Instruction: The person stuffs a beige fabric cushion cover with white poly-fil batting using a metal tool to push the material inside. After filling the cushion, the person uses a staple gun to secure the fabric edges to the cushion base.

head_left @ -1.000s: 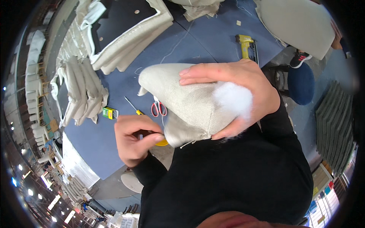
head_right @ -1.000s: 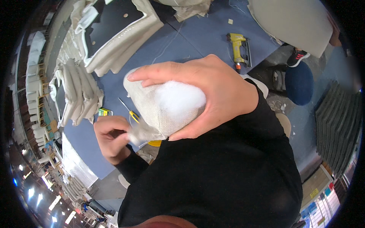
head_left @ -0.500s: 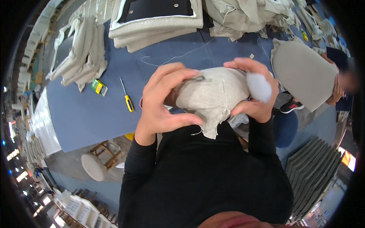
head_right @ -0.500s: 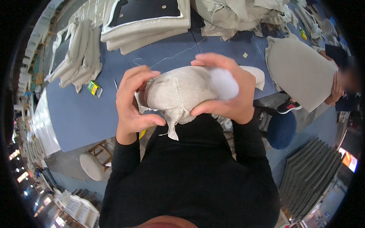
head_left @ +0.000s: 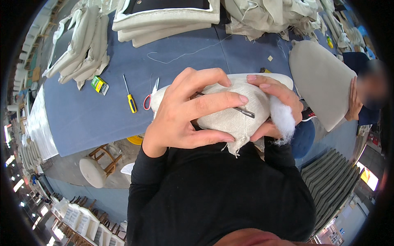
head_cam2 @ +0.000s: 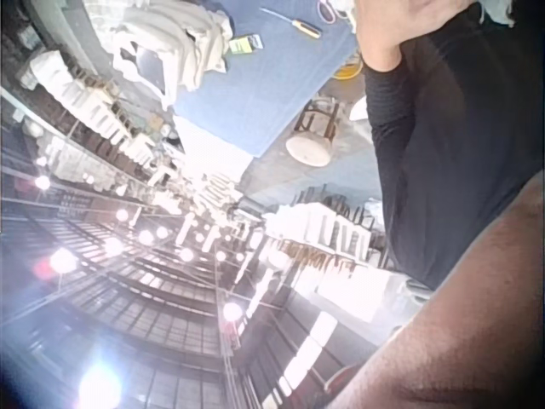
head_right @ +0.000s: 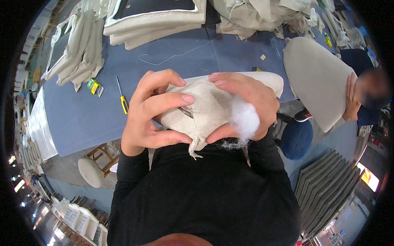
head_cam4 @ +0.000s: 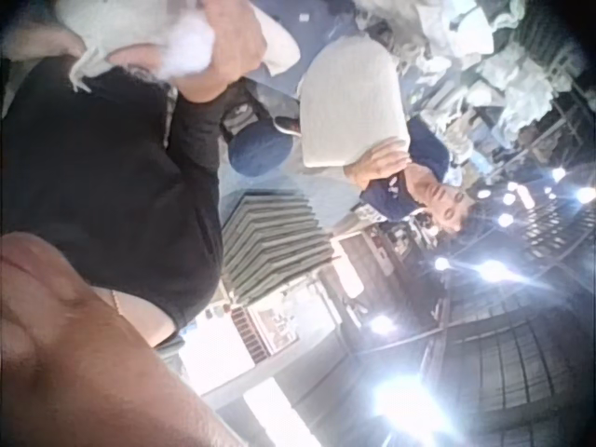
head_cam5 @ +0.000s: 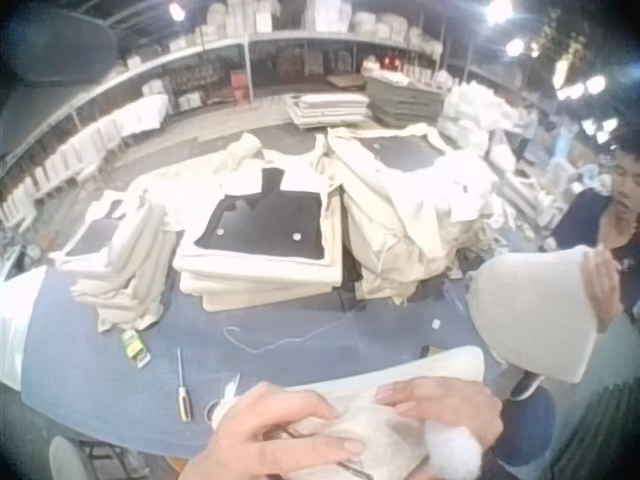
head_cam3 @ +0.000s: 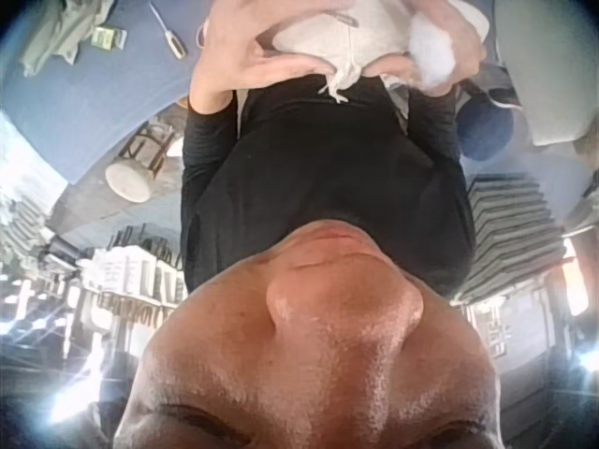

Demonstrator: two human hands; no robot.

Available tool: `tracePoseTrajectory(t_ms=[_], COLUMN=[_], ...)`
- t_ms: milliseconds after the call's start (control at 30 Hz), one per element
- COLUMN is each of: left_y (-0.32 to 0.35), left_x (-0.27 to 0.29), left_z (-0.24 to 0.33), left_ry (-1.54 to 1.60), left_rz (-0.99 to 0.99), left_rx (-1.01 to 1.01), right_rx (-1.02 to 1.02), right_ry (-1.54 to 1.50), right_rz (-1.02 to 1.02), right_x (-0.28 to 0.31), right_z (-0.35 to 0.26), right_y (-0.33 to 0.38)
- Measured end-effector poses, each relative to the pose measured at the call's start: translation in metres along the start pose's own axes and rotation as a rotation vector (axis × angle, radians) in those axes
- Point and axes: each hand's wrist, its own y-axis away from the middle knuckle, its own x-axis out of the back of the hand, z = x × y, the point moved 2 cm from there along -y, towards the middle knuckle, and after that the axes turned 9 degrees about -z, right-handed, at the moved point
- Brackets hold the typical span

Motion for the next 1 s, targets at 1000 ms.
tracePoseTrajectory(t_ms=[1000], left_y=[0.029], left_x=[0.028], left_z=[0.020], left_ry=[0.283], left_rz=[0.450], left_rx=[0.191], right_rx=[-0.468], right_ry=[0.007], right_rz=[-0.331], right_x=[-0.001], right_z=[0.045], right_y=[-0.080])
